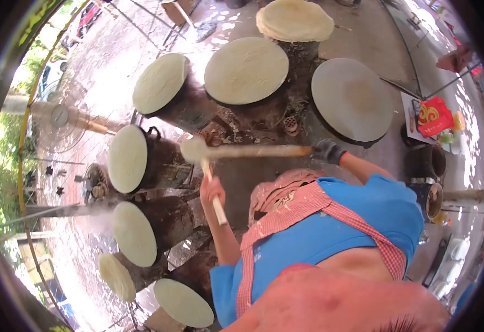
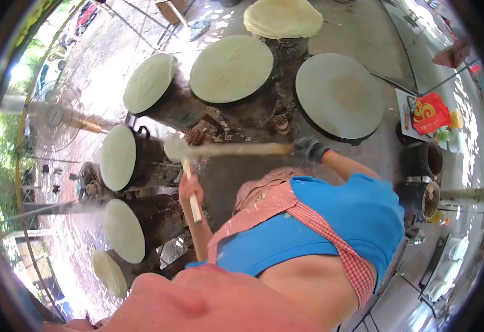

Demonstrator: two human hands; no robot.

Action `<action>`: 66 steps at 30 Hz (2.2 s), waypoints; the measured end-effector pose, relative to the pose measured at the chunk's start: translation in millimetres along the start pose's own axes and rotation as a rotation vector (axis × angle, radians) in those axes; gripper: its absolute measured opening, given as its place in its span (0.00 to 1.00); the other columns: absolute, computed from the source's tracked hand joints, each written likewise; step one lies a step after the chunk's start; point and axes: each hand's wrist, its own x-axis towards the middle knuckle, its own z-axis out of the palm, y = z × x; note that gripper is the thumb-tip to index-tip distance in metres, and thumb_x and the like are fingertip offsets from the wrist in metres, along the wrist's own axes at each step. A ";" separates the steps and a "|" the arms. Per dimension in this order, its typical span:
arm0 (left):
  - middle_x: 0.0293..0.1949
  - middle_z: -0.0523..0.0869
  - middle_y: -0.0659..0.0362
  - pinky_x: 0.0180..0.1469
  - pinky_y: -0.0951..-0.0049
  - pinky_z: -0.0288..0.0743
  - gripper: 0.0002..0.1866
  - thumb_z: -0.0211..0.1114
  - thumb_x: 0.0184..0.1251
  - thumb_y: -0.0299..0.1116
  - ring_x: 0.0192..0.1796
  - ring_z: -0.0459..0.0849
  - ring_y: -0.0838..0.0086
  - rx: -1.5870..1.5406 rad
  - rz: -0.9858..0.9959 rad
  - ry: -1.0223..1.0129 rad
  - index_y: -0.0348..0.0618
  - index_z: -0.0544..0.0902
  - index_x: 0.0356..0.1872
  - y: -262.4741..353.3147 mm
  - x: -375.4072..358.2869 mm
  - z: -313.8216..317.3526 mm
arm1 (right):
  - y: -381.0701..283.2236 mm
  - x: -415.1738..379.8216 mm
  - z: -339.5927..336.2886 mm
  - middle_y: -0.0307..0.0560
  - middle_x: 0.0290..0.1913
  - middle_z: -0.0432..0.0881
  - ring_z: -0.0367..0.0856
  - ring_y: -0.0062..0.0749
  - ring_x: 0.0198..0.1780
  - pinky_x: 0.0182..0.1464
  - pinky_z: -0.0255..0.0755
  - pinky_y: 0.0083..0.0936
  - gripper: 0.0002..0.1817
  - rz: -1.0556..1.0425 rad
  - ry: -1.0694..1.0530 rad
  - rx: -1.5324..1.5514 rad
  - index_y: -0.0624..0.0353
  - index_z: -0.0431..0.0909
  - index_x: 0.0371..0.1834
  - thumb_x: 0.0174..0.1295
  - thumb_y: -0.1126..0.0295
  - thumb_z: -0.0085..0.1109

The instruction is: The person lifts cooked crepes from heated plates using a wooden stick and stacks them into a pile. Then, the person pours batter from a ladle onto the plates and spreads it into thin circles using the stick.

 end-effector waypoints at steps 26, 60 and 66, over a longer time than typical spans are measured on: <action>0.19 0.70 0.56 0.13 0.71 0.64 0.27 0.52 0.49 0.25 0.14 0.70 0.71 2.048 -0.623 -0.308 0.52 0.64 0.55 -315.8 459.5 -101.9 | 2.6 -128.3 -49.5 0.60 0.47 0.73 0.72 0.51 0.46 0.49 0.67 0.34 0.20 1.383 0.659 0.122 0.37 0.66 0.56 0.59 0.61 0.44; 0.58 0.67 0.49 0.45 0.75 0.66 0.34 0.50 0.52 0.22 0.48 0.74 0.66 2.487 -0.310 -0.502 0.53 0.55 0.64 -74.0 309.0 -21.3 | 60.9 -77.6 -38.8 0.46 0.41 0.79 0.77 0.28 0.36 0.41 0.70 0.27 0.19 0.788 1.200 1.250 0.57 0.73 0.49 0.57 0.60 0.49; 0.54 0.70 0.45 0.51 0.71 0.65 0.34 0.52 0.53 0.25 0.52 0.74 0.58 2.519 -0.325 -0.311 0.51 0.54 0.64 -90.9 297.6 -18.3 | 125.6 -34.9 14.6 0.40 0.39 0.79 0.74 0.22 0.36 0.38 0.71 0.24 0.16 0.825 1.807 0.561 0.57 0.75 0.45 0.52 0.68 0.58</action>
